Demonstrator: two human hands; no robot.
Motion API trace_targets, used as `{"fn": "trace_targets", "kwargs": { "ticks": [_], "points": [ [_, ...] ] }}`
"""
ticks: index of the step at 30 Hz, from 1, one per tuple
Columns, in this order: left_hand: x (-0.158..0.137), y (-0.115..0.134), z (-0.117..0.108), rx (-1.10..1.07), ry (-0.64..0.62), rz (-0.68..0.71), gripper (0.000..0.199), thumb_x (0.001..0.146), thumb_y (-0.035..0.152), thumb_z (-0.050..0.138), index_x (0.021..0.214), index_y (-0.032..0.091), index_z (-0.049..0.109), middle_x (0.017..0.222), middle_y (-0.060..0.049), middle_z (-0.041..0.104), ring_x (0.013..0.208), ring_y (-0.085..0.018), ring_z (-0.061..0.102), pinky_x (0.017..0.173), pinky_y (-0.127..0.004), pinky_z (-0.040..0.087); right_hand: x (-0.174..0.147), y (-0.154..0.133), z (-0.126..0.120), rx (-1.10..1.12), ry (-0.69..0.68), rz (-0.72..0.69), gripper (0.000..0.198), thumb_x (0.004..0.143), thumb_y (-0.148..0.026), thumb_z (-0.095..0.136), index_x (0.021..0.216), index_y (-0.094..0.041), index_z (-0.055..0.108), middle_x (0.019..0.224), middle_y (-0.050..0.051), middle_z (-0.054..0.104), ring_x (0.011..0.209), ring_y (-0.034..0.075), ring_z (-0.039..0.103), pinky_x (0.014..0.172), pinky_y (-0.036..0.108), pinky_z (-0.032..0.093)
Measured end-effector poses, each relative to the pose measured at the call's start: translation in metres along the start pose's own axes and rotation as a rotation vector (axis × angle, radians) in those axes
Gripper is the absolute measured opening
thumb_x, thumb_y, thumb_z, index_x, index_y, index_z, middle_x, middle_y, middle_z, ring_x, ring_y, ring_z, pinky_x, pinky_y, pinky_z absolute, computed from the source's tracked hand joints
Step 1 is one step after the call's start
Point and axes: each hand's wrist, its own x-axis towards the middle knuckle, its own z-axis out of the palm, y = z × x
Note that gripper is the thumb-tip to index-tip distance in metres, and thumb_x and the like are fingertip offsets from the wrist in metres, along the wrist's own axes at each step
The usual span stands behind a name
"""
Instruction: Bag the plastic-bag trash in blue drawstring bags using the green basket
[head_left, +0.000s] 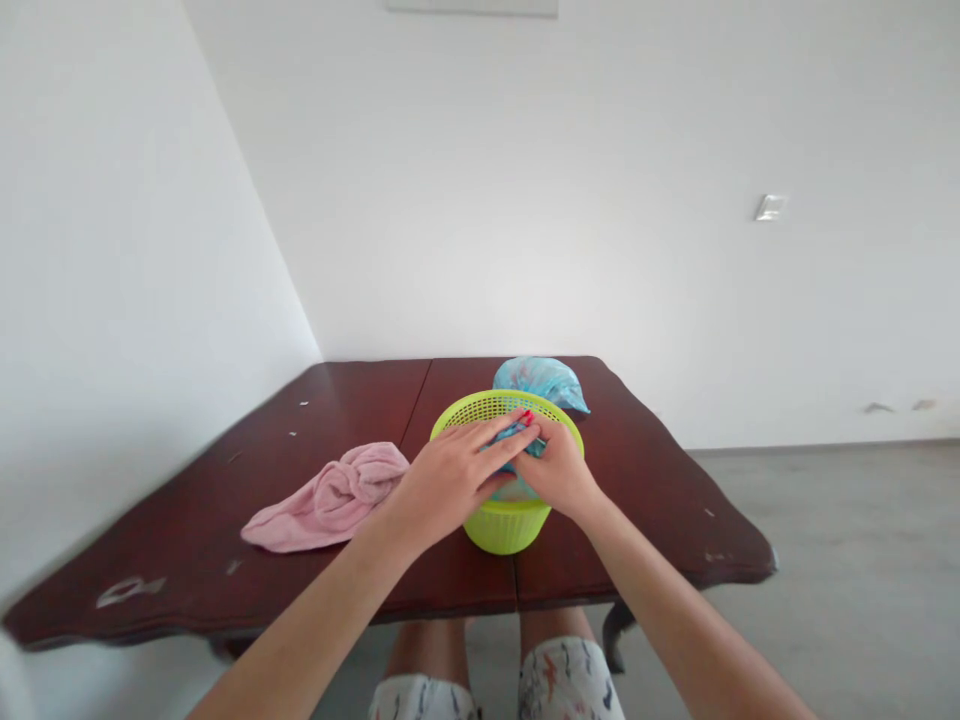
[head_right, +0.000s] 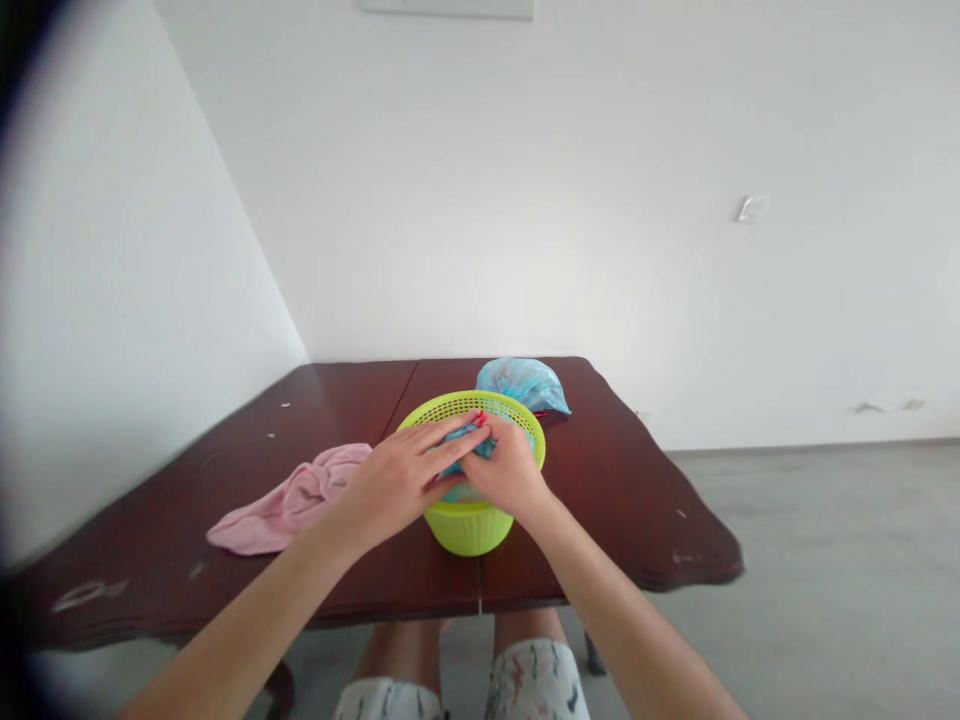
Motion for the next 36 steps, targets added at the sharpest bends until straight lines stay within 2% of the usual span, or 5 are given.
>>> {"fn": "trace_targets", "kwargs": {
  "ticks": [8, 14, 22, 28, 36],
  "points": [
    [0.002, -0.015, 0.019, -0.172, 0.049, -0.47, 0.04, 0.123, 0.037, 0.061, 0.155, 0.029, 0.083, 0.152, -0.01, 0.088, 0.139, -0.035, 0.085, 0.122, -0.052, 0.068, -0.037, -0.016, -0.017, -0.188, 0.361, -0.111, 0.03, 0.113, -0.043, 0.08, 0.139, -0.029, 0.076, 0.14, 0.013, 0.083, 0.135, 0.035, 0.077, 0.124, 0.061, 0.059],
    [0.003, -0.025, 0.019, -0.39, 0.092, -0.653, 0.039, 0.119, 0.058, 0.067, 0.129, 0.031, 0.093, 0.125, -0.012, 0.094, 0.117, -0.04, 0.089, 0.103, -0.05, 0.066, -0.143, 0.046, -0.028, -0.267, 0.658, -0.02, 0.017, 0.121, -0.038, 0.067, 0.132, -0.026, 0.073, 0.141, 0.016, 0.079, 0.136, 0.037, 0.076, 0.12, 0.061, 0.058],
    [0.006, -0.034, 0.014, -0.597, 0.189, -0.613, 0.033, 0.11, 0.043, 0.08, 0.139, 0.028, 0.087, 0.139, -0.01, 0.089, 0.125, -0.033, 0.085, 0.112, -0.047, 0.069, -0.258, 0.14, -0.057, -0.706, 0.414, 0.175, 0.039, 0.12, -0.051, 0.063, 0.148, -0.026, 0.071, 0.154, 0.019, 0.082, 0.142, 0.043, 0.078, 0.121, 0.065, 0.054],
    [0.024, -0.033, 0.003, -0.881, 0.299, -0.698, 0.04, 0.101, 0.042, 0.091, 0.135, 0.025, 0.082, 0.125, -0.007, 0.084, 0.107, -0.026, 0.084, 0.085, -0.038, 0.079, -0.269, 0.176, -0.06, -0.822, 0.346, 0.248, 0.044, 0.122, -0.054, 0.054, 0.154, -0.027, 0.068, 0.164, 0.018, 0.079, 0.153, 0.041, 0.075, 0.134, 0.072, 0.044],
    [0.059, -0.039, -0.011, -0.984, 0.493, -0.737, 0.047, 0.086, 0.035, 0.101, 0.125, 0.025, 0.078, 0.119, -0.002, 0.084, 0.11, -0.023, 0.084, 0.101, -0.041, 0.079, -0.266, 0.19, -0.03, -0.911, 0.347, 0.223, 0.038, 0.123, -0.048, 0.051, 0.149, -0.026, 0.069, 0.172, 0.018, 0.075, 0.16, 0.042, 0.071, 0.143, 0.077, 0.028]
  ]
}}
